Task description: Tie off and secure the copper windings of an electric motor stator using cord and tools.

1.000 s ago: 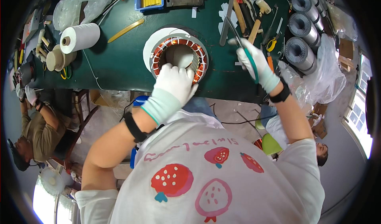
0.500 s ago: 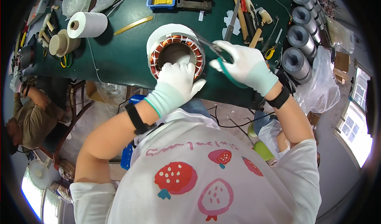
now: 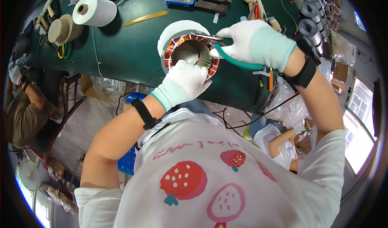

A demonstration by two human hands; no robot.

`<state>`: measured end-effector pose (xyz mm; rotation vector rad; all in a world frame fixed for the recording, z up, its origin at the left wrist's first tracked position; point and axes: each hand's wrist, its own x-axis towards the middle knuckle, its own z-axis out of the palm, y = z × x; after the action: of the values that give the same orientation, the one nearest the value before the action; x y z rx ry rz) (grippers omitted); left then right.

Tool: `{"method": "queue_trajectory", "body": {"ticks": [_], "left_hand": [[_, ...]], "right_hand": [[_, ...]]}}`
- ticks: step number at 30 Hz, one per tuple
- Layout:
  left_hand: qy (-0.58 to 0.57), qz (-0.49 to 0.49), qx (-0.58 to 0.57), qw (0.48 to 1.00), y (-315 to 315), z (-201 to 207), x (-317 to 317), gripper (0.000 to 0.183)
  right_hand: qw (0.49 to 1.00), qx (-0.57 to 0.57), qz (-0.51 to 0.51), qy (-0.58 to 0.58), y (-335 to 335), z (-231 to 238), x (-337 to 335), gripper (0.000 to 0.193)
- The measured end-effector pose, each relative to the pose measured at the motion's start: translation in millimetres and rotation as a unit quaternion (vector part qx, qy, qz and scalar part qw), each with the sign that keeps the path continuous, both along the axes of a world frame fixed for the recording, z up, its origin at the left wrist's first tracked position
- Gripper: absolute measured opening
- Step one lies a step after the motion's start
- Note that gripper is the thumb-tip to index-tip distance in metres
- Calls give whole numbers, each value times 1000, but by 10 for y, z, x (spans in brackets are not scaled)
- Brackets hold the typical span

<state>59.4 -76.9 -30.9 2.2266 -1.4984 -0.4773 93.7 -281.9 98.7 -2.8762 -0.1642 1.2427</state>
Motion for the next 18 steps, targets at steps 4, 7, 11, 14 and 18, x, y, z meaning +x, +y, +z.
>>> {"method": "queue_trajectory", "body": {"ticks": [4,7,11,14,18], "left_hand": [[20,-16,1,1000,17,23,58,33],[21,-29,-3,999,11,-16,76,33],[22,-90,-4,996,49,-12,205,33],[22,-150,-11,988,67,22,420,34],[5,-237,9,972,81,-12,679,35]], "right_hand": [[991,101,-46,76,-133,-38,278,57],[994,105,-20,26,-194,-163,175,57],[984,147,-99,-19,-331,-257,8,56],[949,175,-261,-19,-452,-280,-206,48],[833,360,-421,-2,-585,-603,-728,27]]}}
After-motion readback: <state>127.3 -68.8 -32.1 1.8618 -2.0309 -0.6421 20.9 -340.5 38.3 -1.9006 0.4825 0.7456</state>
